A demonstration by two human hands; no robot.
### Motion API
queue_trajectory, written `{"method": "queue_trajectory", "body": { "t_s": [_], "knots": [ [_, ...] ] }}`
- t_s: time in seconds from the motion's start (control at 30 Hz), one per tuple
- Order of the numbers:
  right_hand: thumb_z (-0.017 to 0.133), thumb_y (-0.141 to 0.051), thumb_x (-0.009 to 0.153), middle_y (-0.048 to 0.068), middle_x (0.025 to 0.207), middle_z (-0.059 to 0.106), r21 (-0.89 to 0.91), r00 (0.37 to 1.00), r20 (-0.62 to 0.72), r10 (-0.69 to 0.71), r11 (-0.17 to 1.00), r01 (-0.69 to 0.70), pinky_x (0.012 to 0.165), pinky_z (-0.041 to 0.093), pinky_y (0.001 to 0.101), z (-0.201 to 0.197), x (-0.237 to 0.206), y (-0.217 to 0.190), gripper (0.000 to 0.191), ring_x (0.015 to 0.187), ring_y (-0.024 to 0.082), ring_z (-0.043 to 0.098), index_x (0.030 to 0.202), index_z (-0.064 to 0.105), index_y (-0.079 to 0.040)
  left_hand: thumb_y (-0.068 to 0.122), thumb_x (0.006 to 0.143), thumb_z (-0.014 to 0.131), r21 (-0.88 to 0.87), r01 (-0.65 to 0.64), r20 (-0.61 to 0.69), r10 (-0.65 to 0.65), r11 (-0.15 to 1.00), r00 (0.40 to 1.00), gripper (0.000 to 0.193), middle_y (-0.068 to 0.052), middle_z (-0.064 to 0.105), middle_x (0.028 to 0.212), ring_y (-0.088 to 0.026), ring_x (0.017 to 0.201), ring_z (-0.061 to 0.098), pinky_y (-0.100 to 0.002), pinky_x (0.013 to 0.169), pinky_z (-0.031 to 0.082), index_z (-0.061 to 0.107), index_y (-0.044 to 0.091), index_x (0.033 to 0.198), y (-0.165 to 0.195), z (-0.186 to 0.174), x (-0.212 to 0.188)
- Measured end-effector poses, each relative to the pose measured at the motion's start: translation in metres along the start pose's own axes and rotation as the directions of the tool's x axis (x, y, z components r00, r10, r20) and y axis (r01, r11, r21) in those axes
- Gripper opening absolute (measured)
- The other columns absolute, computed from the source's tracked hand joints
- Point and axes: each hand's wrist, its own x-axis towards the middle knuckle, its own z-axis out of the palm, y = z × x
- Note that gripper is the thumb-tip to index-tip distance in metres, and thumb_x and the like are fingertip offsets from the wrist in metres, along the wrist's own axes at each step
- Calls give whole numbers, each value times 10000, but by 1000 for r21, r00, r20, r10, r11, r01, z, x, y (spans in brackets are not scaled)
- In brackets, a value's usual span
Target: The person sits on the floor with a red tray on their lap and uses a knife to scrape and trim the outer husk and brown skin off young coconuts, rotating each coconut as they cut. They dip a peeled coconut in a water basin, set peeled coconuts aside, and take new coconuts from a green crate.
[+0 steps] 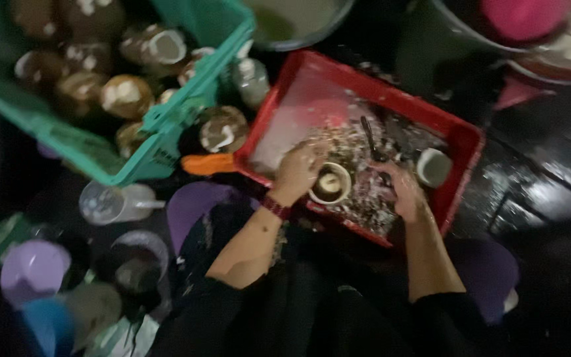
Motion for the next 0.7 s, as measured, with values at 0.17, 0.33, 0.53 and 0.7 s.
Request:
{"method": "queue_trajectory", "body": {
  "t_s": [0.17, 0.33, 0.53, 0.7],
  "knots": [
    [728, -379, 902, 150, 1212, 701, -141, 984, -177, -15, 990, -10, 917, 503, 473, 15, 5, -15, 554, 1043, 330, 665, 1424, 657, -206, 155, 902, 683, 10, 87, -39, -86, 996, 996, 355, -144, 704, 1194, -335, 979, 692, -418, 821, 567, 660, 151, 1256, 36, -25, 18],
    [794, -360, 751, 152, 1298, 658, -417, 982, -109, -156, 904, 97, 940, 530, 458, 16, 5, -8, 587, 1095, 353, 673, 1327, 687, -323, 161, 975, 648, 93, -26, -106, 36, 995, 994, 336, -105, 701, 1243, -318, 1071, 694, -423, 941, 569, 621, 190, 1309, 53, -81, 53],
    [741, -400, 823, 118, 1372, 644, -558, 997, -71, -35, 830, -10, 993, 478, 498, 12, 22, -1, 549, 1174, 402, 620, 1367, 685, -351, 151, 1007, 695, 876, 173, -246, 110, 450, 963, 94, -131, 695, 1110, -353, 1087, 665, -516, 947, 532, 626, 168, 1068, -35, -255, 136],
    [744, -422, 790, 122, 1353, 672, -306, 993, 50, 104, 948, -84, 1036, 480, 448, 0, 26, -16, 653, 1226, 349, 647, 1412, 643, -253, 252, 853, 700, 873, 369, -184, -487, 317, 854, 414, -227, 624, 1257, -523, 1133, 588, -746, 839, 473, 610, 183, 1251, -118, -327, 112]
  ]
}}
